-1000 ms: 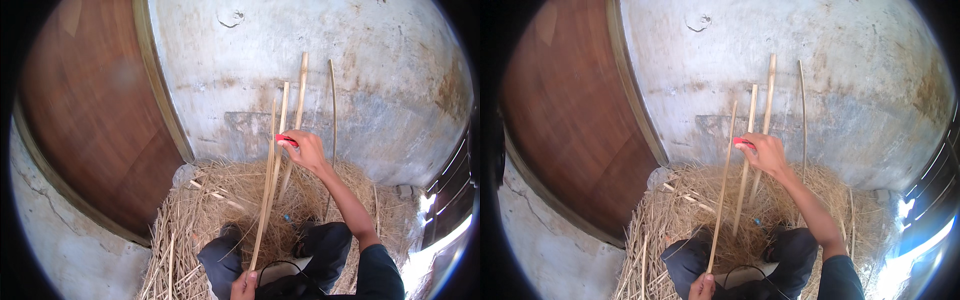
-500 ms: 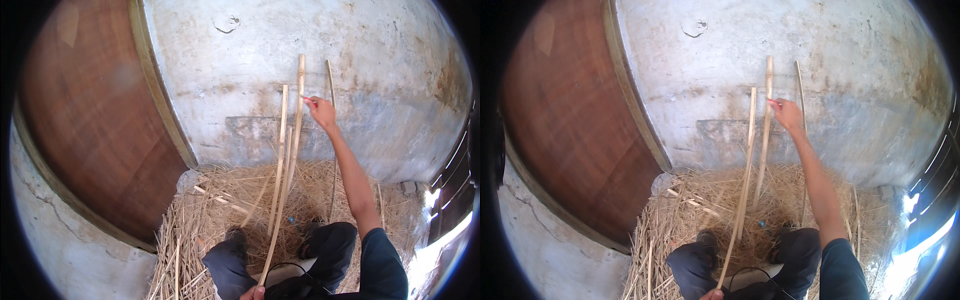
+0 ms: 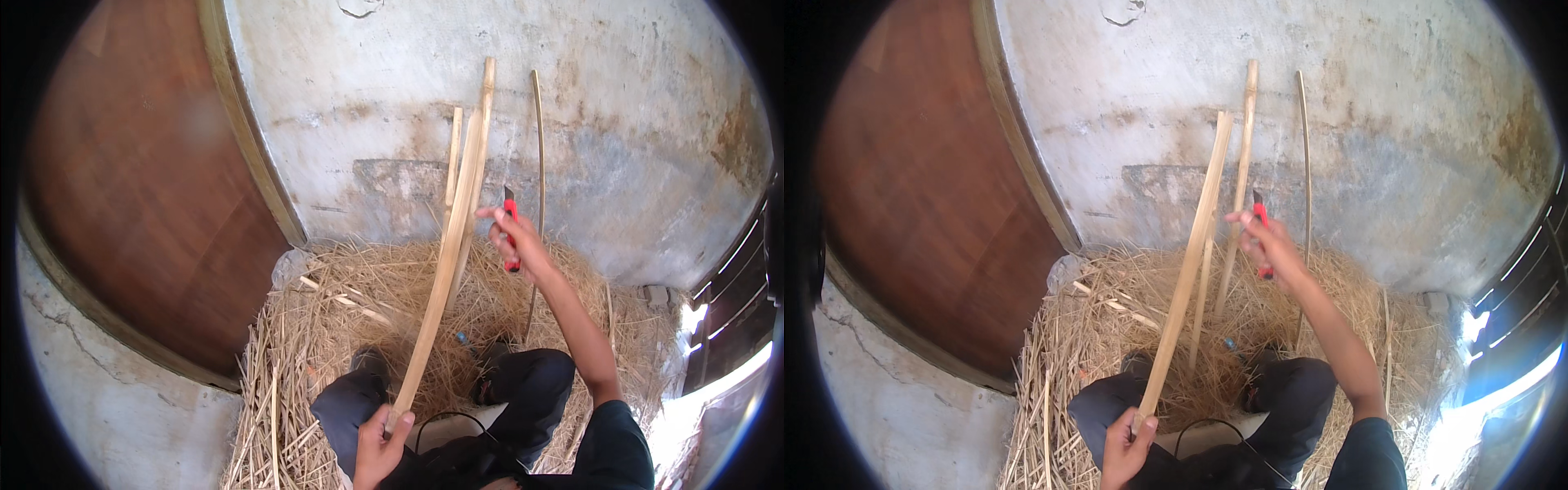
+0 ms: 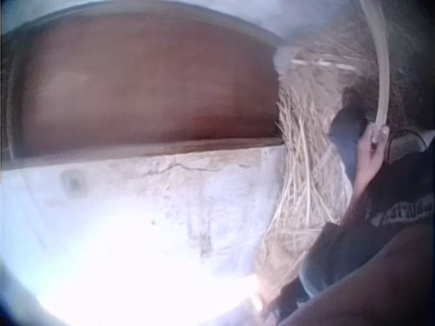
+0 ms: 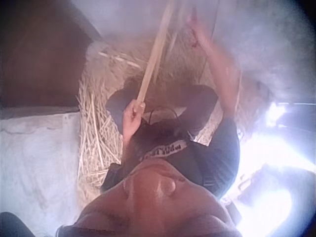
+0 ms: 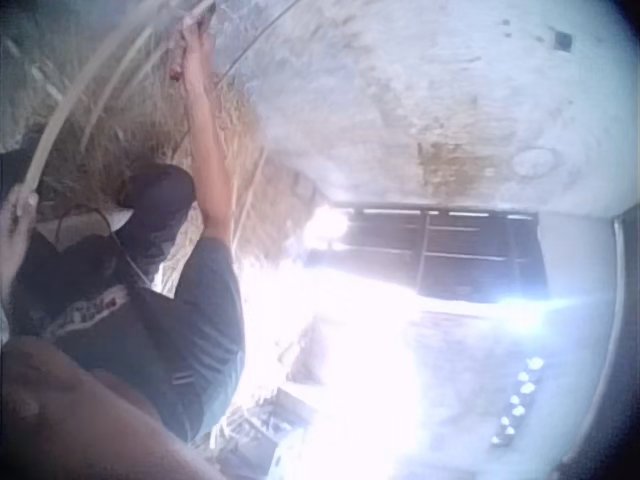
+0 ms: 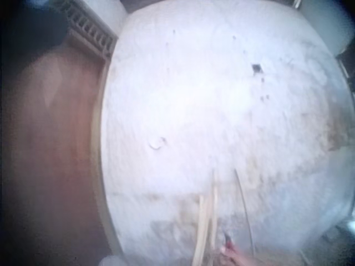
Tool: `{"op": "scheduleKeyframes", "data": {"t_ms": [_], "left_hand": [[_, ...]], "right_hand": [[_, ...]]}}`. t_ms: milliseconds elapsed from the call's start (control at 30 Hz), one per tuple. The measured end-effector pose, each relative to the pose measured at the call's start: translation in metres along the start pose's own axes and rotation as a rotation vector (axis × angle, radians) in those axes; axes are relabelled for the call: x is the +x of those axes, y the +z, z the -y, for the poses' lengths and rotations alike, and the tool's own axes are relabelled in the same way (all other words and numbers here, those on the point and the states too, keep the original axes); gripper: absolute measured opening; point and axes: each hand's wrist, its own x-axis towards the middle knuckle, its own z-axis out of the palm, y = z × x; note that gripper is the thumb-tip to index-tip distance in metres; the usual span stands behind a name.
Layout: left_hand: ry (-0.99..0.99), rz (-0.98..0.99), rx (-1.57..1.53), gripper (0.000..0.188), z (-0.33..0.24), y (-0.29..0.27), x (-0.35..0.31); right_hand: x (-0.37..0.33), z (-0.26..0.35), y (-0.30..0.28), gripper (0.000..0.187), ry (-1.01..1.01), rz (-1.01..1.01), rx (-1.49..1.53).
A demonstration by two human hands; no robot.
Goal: The person sits on a straw-covered floor and uses a red utility knife to shave thin strips from long bamboo poles. They hold the bamboo with one hand and scrape along its length with the knife, producing fine shavings that fall onto the straw.
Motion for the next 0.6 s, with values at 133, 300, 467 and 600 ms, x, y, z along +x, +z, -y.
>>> {"op": "scheduleKeyframes", "data": {"t_ms": [133,300,467,600], "left_hand": [[0.101,-0.036,0.130,0.021,-0.004,0.009,0.022],[0.163,-0.054,0.209,0.020,-0.036,0.028,0.033],[0.151,-0.016,0.336,0.026,-0.044,0.030,0.038],[0.337,-0.104,0.333,0.035,-0.041,0.040,0.048]], "right_hand": [[-0.074,0.026,0.033,0.046,-0.025,0.051,-0.028],[-0.100,-0.002,0.052,0.040,-0.256,-0.057,-0.050],[-0.097,0.001,0.047,0.032,-0.100,-0.060,0.046],[-0.091,-0.014,0.048,0.029,-0.150,-0.082,0.112]]}}
